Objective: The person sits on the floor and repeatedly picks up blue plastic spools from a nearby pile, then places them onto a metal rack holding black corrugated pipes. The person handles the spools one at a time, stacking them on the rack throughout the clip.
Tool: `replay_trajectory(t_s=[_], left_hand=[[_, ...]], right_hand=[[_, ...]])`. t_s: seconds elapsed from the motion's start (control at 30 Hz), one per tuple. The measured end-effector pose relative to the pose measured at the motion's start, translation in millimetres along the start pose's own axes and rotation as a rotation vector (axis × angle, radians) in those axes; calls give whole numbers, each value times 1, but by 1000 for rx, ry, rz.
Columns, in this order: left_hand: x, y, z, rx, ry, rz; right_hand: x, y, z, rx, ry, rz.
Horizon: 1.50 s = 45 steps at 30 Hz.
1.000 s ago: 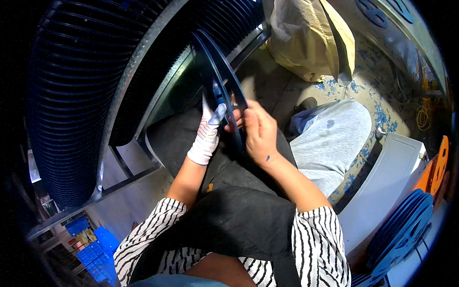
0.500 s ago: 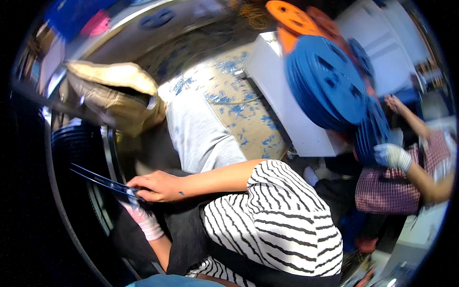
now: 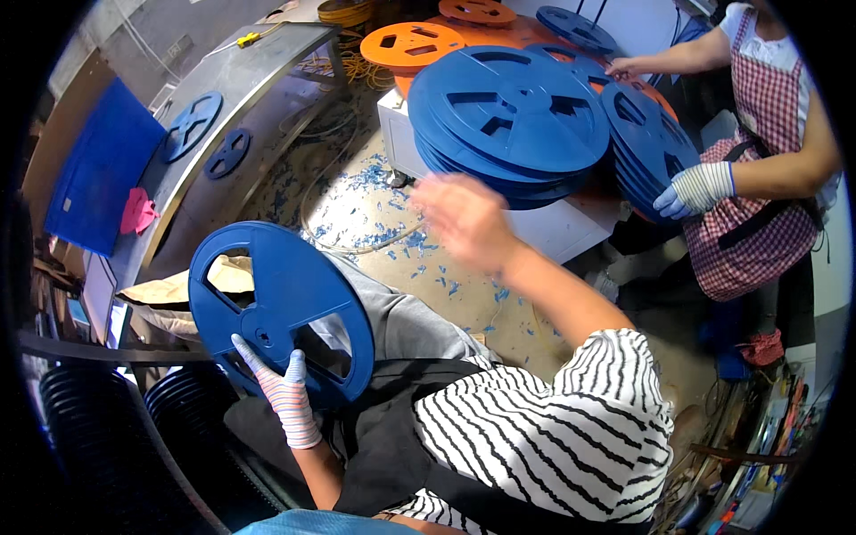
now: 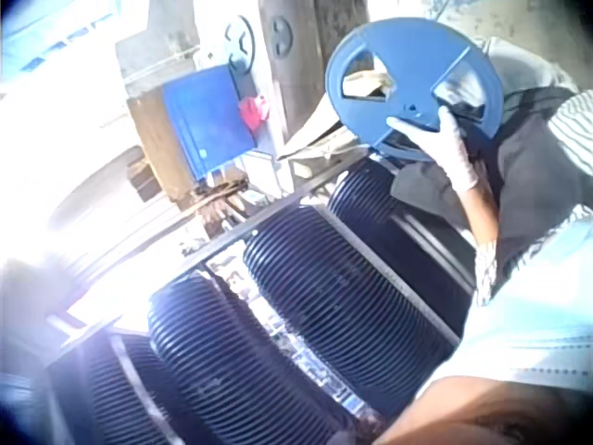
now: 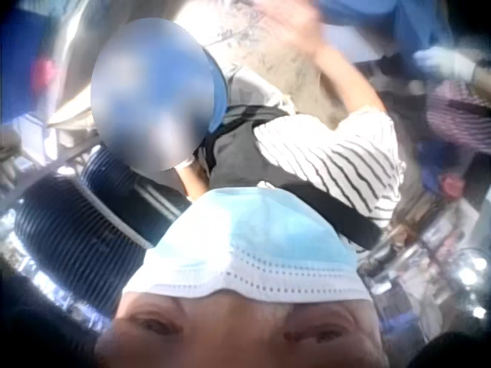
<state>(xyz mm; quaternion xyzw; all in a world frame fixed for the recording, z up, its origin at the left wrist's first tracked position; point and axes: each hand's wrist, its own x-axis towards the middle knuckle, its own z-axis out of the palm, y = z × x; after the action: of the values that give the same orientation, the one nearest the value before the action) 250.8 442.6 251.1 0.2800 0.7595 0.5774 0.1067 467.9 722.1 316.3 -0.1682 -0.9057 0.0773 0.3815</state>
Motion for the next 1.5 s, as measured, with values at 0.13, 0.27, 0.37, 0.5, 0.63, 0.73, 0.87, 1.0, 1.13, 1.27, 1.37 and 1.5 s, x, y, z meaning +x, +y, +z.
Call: replay_trajectory(t_s=[0.13, 0.27, 0.37, 0.5, 0.63, 0.73, 0.87, 1.0, 1.13, 1.27, 1.37, 1.5], left_hand=[[0, 11, -7, -532, -81, -157], [-4, 24, 2, -963, -172, -228], [-12, 10, -2, -991, -175, -295], [-4, -11, -40, -610, -302, -292], [3, 14, -48, -14, -375, -88], [-19, 7, -44, 678, -458, -82], [-53, -35, -41, 734, -445, -100], [-63, -35, -50, 765, -386, 38], [-80, -26, -56, 763, -239, 63], [-86, -11, -79, 688, -2, 82], [-87, -13, -95, 626, 238, 94], [-81, -20, -116, 439, 491, 81]], right_hand=[[33, 41, -43, -456, 44, 179], [24, 66, -34, -536, -219, 370], [17, 70, -31, -547, -104, 346], [35, 58, -54, -655, 90, 273], [51, 27, -91, -464, 379, 198], [54, -14, -86, 121, 529, 206], [72, -37, -46, 922, 598, 97], [92, -70, 11, 1610, 403, 672], [73, -84, 90, 1999, 171, 1022], [60, -110, 146, 2102, 33, 1196], [55, -123, 159, 2150, -5, 1220], [50, -132, 172, 2168, -28, 1210]])
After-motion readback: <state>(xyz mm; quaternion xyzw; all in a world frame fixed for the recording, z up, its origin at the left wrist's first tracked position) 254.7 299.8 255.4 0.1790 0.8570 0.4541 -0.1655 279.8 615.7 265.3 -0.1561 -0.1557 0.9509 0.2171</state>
